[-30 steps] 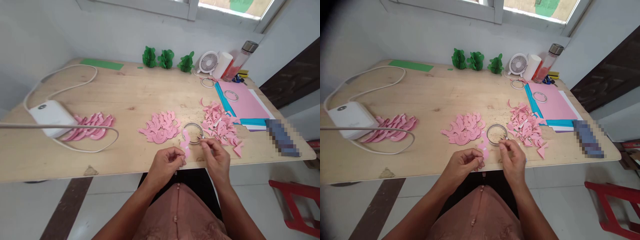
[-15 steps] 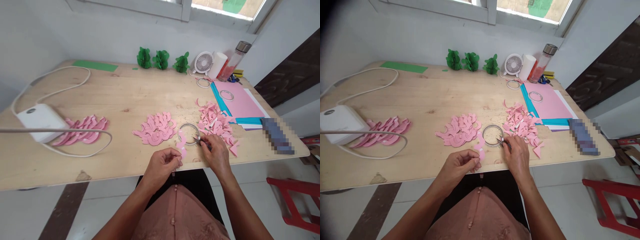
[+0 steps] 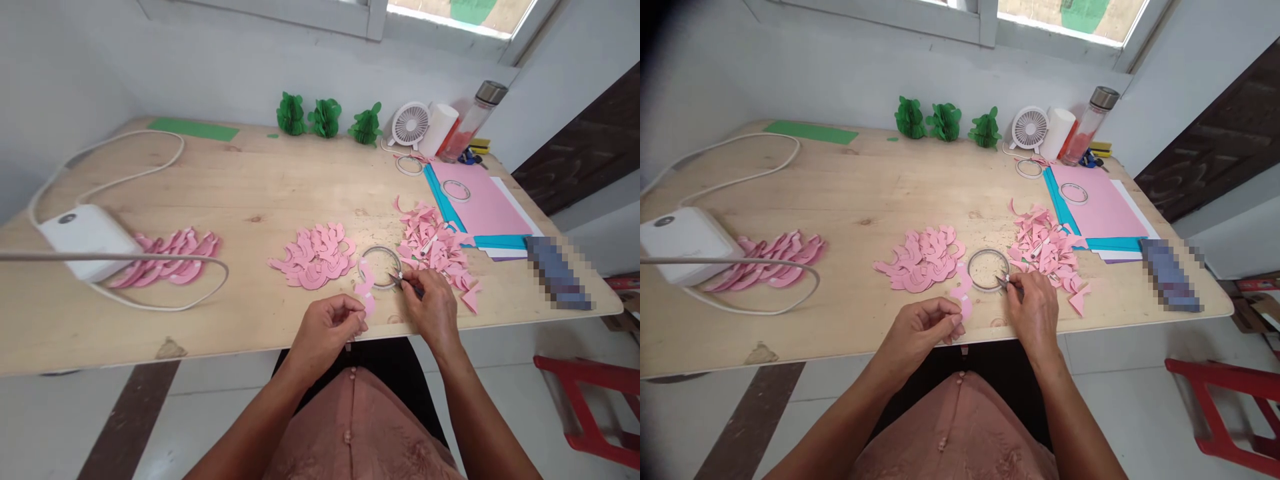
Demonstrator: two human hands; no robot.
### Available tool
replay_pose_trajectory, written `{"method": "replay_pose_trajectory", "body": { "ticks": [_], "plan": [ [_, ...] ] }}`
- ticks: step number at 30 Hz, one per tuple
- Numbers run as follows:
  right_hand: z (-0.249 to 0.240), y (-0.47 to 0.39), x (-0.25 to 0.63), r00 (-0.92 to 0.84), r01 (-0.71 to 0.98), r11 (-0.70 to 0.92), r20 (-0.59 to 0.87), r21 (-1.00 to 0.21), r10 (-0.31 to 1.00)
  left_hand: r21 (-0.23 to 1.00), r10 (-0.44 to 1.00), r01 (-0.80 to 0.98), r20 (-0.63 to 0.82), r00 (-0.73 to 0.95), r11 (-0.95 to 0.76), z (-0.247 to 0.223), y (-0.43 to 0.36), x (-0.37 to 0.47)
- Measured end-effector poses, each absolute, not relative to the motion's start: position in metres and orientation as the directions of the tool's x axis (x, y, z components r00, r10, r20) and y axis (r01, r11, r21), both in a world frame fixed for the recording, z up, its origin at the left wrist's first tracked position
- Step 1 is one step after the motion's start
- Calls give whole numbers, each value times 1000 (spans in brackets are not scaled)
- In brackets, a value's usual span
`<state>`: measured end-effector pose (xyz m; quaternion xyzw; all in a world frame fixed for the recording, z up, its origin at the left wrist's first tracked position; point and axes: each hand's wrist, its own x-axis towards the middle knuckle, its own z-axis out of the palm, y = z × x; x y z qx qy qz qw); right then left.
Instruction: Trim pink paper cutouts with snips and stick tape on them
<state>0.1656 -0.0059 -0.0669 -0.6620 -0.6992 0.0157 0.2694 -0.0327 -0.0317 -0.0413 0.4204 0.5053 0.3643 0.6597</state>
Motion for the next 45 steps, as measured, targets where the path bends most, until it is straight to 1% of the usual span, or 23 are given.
{"method": "replay_pose_trajectory", "body": {
  "ticks": [9,15,24,33,38,40,45],
  "plan": [
    [-68,-5,165,36,905,128,371,-406,928,920,902,-60,-367,226,389,-40,-31,-33],
    [-69,-5,165,25,927,123,388,-353,921,928,908,-43,-352,229,371,-40,-30,-33],
    [-71,-5,163,29,930,121,396,-347,918,932,910,-29,-346,228,362,-42,-30,-33],
    [-73,-5,162,35,927,126,417,-354,908,939,916,-19,-332,225,344,-44,-32,-32],
    [-71,-5,163,41,908,144,425,-394,904,938,919,-37,-331,213,346,-45,-34,-33],
    [-69,-4,165,7,910,165,411,-381,912,939,921,-41,-325,217,341,-45,-34,-34],
    [-60,3,173,-149,921,253,331,-296,932,942,922,-48,-314,226,333,-46,-34,-34]
  ]
}}
